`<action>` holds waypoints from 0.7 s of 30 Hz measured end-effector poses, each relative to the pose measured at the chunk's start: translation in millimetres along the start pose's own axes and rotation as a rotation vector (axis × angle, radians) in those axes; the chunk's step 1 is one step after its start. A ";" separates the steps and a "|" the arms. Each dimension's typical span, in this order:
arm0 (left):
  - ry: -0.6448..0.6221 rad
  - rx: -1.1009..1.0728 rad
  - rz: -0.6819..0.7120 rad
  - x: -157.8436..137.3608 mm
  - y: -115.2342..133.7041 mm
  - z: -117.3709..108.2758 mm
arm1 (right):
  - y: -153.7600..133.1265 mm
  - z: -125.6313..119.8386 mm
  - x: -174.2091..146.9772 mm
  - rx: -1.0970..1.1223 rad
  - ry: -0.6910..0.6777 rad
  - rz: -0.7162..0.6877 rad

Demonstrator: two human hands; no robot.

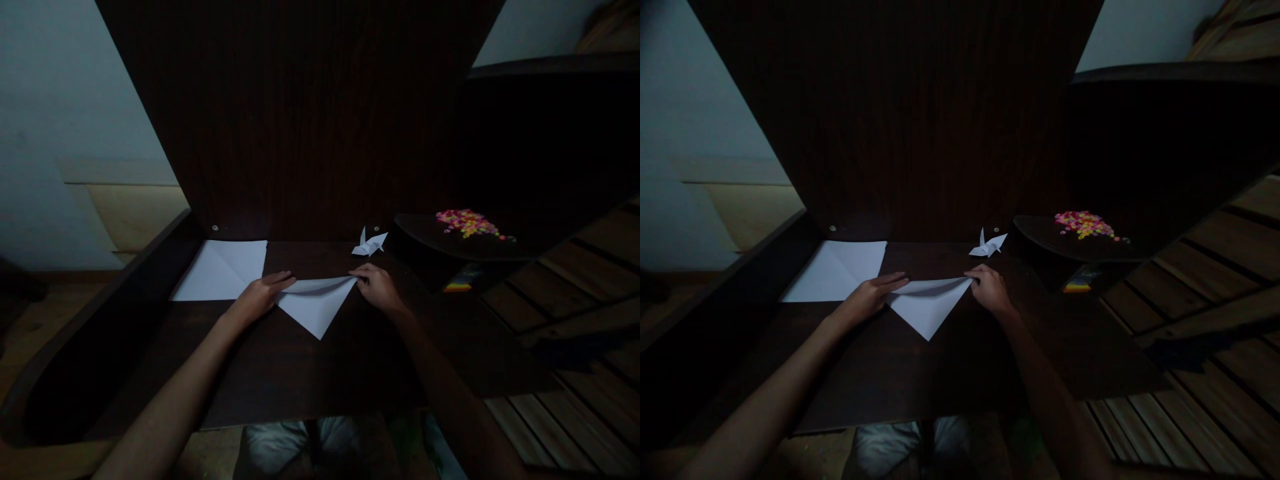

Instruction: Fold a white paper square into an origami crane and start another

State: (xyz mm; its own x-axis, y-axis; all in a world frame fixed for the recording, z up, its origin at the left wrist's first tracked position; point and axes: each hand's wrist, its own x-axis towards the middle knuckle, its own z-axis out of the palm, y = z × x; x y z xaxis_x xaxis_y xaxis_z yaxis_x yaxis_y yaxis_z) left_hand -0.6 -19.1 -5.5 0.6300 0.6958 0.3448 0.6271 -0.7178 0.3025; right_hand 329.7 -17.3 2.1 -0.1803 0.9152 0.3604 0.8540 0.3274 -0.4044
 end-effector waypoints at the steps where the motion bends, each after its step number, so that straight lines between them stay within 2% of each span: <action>1: -0.028 0.003 0.004 0.5 1.9 0.6 | -1.7 -0.1 -0.8 -0.027 -0.012 -0.006; 4: -0.126 -0.029 0.029 2.1 9.0 1.2 | -5.9 -3.4 -2.2 -0.095 -0.032 0.000; 7: -0.243 -0.082 0.055 2.6 18.2 -0.9 | -7.5 -9.5 -2.0 -0.087 0.086 0.008; 9: -0.312 -0.084 0.060 2.5 24.6 -2.4 | -9.9 -11.8 -1.8 -0.021 0.172 -0.053; 11: -0.357 -0.065 0.053 2.6 30.1 -2.0 | -16.4 -10.6 -2.7 0.057 0.180 -0.154; 17: -0.363 -0.007 0.082 6.7 39.1 7.0 | -50.2 8.3 -12.4 0.135 -0.092 -0.351; 21: -0.349 0.040 0.104 8.7 43.2 8.5 | -53.2 18.7 -19.3 0.072 -0.284 -0.427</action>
State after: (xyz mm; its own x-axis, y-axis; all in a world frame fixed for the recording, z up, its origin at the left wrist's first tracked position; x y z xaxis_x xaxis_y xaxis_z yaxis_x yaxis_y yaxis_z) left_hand 35.8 -43.8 3.1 0.8055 0.5909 0.0458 0.5645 -0.7885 0.2441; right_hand 278.6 -48.0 0.9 -0.6389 0.7212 0.2677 0.6419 0.6916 -0.3313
